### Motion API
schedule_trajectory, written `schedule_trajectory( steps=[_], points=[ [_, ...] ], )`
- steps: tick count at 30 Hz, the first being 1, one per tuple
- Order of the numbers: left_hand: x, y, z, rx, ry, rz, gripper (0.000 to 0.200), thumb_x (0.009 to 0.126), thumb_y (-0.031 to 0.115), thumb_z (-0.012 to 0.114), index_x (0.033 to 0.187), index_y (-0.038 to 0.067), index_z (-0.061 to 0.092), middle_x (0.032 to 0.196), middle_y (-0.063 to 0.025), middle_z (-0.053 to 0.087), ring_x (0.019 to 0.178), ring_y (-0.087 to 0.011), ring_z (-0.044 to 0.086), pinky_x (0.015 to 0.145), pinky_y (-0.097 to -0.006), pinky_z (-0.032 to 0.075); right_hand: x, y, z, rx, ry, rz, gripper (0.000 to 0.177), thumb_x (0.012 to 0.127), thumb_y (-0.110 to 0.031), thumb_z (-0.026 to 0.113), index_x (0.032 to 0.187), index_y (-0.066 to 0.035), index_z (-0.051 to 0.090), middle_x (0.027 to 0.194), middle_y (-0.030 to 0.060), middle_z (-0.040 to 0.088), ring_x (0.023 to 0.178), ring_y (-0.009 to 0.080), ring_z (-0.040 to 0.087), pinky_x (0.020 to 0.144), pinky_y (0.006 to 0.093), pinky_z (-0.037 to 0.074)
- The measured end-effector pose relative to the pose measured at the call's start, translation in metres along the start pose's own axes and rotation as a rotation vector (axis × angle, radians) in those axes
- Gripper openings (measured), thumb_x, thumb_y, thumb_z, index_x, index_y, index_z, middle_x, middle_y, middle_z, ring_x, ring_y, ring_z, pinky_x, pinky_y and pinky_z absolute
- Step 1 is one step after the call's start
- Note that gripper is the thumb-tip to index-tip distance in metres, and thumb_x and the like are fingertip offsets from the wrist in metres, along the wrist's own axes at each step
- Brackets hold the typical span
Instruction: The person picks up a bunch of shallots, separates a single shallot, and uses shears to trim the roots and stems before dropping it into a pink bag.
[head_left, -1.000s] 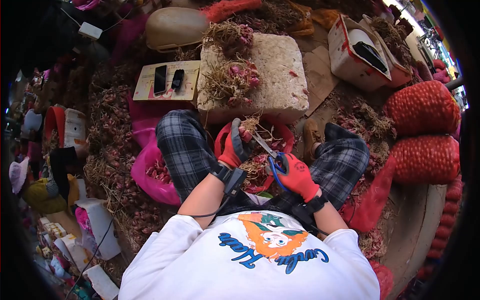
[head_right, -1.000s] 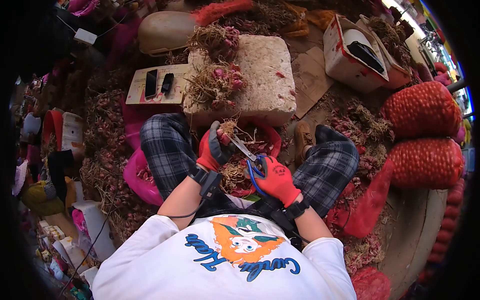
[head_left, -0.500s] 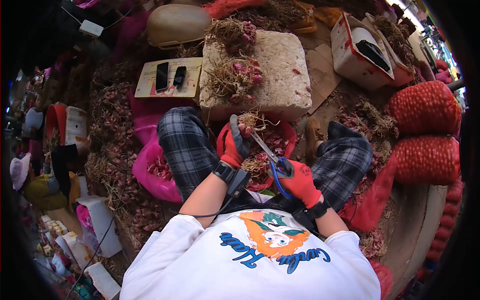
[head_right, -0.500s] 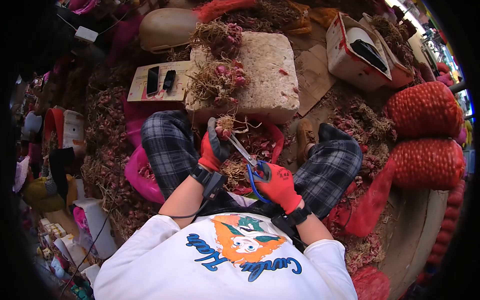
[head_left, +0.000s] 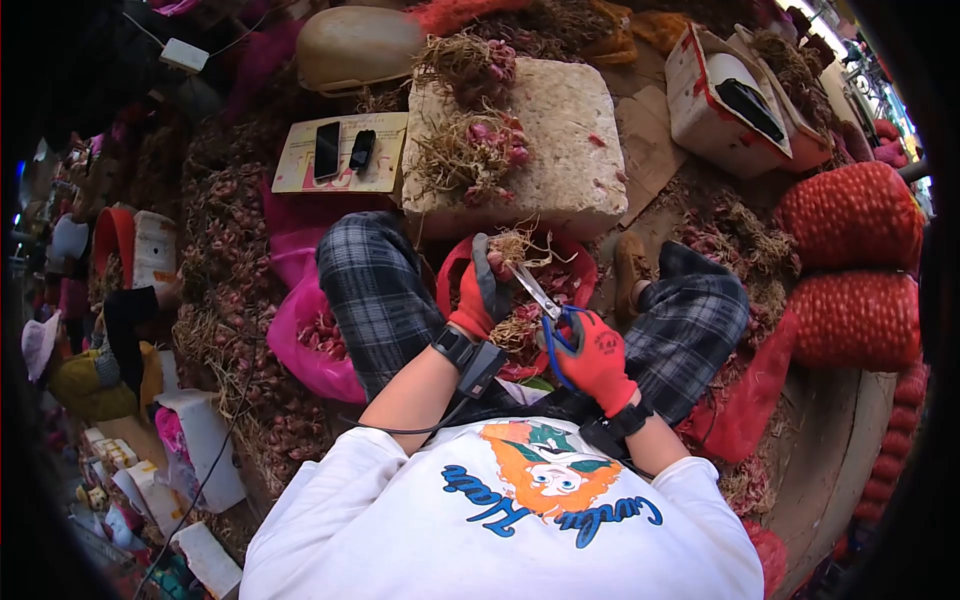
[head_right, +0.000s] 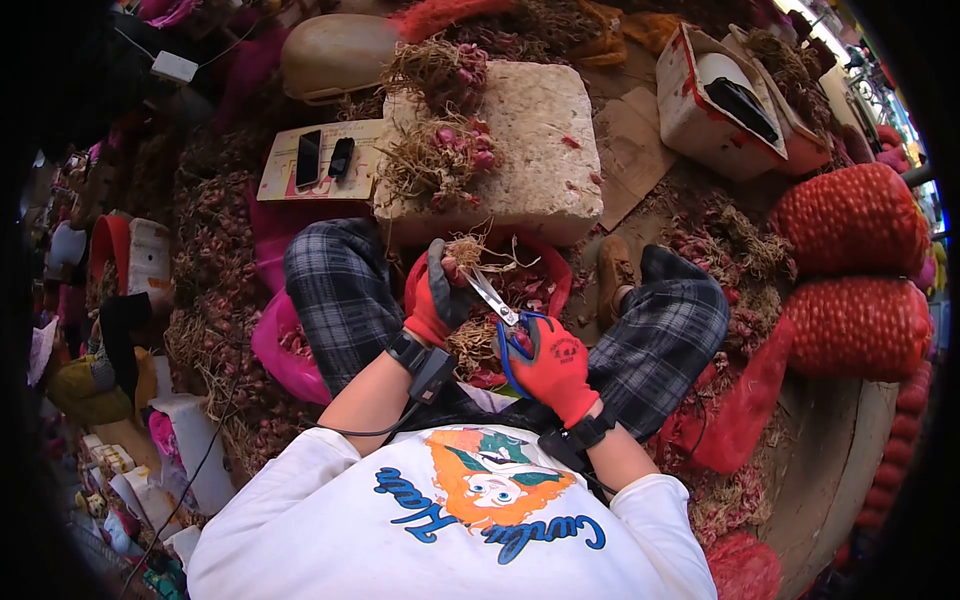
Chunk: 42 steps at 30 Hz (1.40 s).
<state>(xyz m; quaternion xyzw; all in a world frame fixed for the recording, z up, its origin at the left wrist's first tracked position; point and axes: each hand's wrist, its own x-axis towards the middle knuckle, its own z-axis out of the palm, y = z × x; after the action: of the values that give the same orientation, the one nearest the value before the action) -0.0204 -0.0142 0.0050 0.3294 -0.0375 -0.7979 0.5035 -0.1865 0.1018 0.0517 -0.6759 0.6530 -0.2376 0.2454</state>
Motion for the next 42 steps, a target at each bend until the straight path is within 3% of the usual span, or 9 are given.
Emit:
schedule_trajectory(
  steps=[8, 11, 15, 18, 25, 33, 35, 39, 42],
  points=[
    [0.007, 0.005, -0.011, -0.259, -0.194, -0.195, 0.029, 0.094, 0.035, 0.054, 0.071, 0.018, 0.049, 0.062, 0.0047, 0.046, 0.056, -0.0055, 0.046, 0.065, -0.0210, 0.048, -0.003, -0.005, -0.013, -0.032, 0.010, 0.010, 0.047, 0.069, -0.038, 0.074, 0.101, -0.008, 0.059, 0.093, 0.0116, 0.061, 0.081, 0.0326, 0.062, 0.068, 0.0399, 0.050],
    [0.007, 0.000, -0.003, -0.109, 0.038, -0.127, 0.036, 0.094, 0.037, 0.055, 0.064, 0.019, 0.043, 0.056, 0.0054, 0.039, 0.053, -0.0067, 0.042, 0.060, -0.0212, 0.044, -0.004, 0.002, -0.009, -0.037, -0.023, 0.023, 0.047, 0.069, -0.038, 0.075, 0.101, -0.008, 0.059, 0.093, 0.0121, 0.061, 0.081, 0.0330, 0.062, 0.067, 0.0397, 0.049],
    [0.003, -0.007, 0.009, 0.076, 0.083, 0.099, 0.037, 0.094, 0.038, 0.054, 0.067, 0.018, 0.040, 0.057, 0.0065, 0.032, 0.051, -0.0074, 0.034, 0.052, -0.0242, 0.037, -0.002, 0.000, -0.003, 0.078, 0.004, 0.048, 0.047, 0.070, -0.039, 0.074, 0.100, -0.007, 0.058, 0.091, 0.0127, 0.060, 0.081, 0.0339, 0.061, 0.067, 0.0397, 0.049],
    [0.004, -0.009, -0.004, 0.312, -0.258, 0.250, 0.029, 0.098, 0.039, 0.044, 0.084, 0.013, 0.047, 0.063, 0.0052, 0.039, 0.056, -0.0060, 0.037, 0.053, -0.0230, 0.036, 0.000, 0.000, 0.007, 0.090, -0.044, 0.112, 0.052, 0.071, -0.041, 0.073, 0.105, -0.005, 0.055, 0.094, 0.0150, 0.058, 0.084, 0.0346, 0.061, 0.070, 0.0408, 0.049],
    [0.007, -0.027, -0.025, 0.829, -0.124, 0.726, 0.038, 0.100, 0.039, 0.039, 0.111, 0.005, 0.052, 0.092, -0.0045, 0.061, 0.075, -0.0127, 0.060, 0.067, -0.0266, 0.050, 0.020, -0.007, 0.006, -0.158, -0.077, 0.078, 0.059, 0.074, -0.045, 0.069, 0.108, -0.002, 0.048, 0.103, 0.0185, 0.054, 0.088, 0.0341, 0.061, 0.075, 0.0429, 0.049],
    [0.026, -0.022, -0.054, 0.124, -0.422, 0.162, 0.031, 0.099, 0.038, 0.042, 0.102, 0.009, 0.053, 0.072, 0.0013, 0.052, 0.061, -0.0098, 0.052, 0.057, -0.0236, 0.046, 0.023, 0.009, 0.025, -0.109, -0.087, 0.121, 0.039, 0.081, -0.039, 0.063, 0.096, -0.004, 0.057, 0.086, 0.0135, 0.062, 0.084, 0.0325, 0.063, 0.074, 0.0412, 0.049],
    [0.023, -0.024, -0.051, 0.407, -0.154, 0.258, 0.027, 0.099, 0.037, 0.042, 0.096, 0.011, 0.052, 0.067, 0.0023, 0.047, 0.057, -0.0084, 0.048, 0.053, -0.0224, 0.042, 0.022, 0.015, 0.028, -0.001, -0.126, 0.178, 0.037, 0.081, -0.039, 0.064, 0.095, -0.004, 0.061, 0.083, 0.0133, 0.064, 0.083, 0.0319, 0.063, 0.073, 0.0396, 0.049],
    [0.026, 0.004, -0.054, 0.066, -0.229, -0.426, 0.033, 0.093, 0.048, 0.047, 0.081, 0.019, 0.057, 0.058, 0.0045, 0.044, 0.045, -0.0094, 0.040, 0.040, -0.0199, 0.031, 0.023, 0.018, 0.014, 0.441, -0.344, 0.412, 0.036, 0.082, -0.037, 0.066, 0.098, -0.005, 0.066, 0.084, 0.0146, 0.066, 0.084, 0.0268, 0.065, 0.074, 0.0354, 0.049],
    [0.011, 0.015, -0.017, 0.092, -0.034, -0.575, 0.039, 0.090, 0.053, 0.048, 0.069, 0.021, 0.053, 0.054, 0.0043, 0.045, 0.041, -0.0093, 0.040, 0.035, -0.0221, 0.028, 0.023, 0.027, 0.013, 0.686, -0.290, 0.431, 0.034, 0.081, -0.031, 0.068, 0.102, -0.005, 0.065, 0.085, 0.0131, 0.065, 0.082, 0.0212, 0.064, 0.075, 0.0332, 0.048]
  ],
)
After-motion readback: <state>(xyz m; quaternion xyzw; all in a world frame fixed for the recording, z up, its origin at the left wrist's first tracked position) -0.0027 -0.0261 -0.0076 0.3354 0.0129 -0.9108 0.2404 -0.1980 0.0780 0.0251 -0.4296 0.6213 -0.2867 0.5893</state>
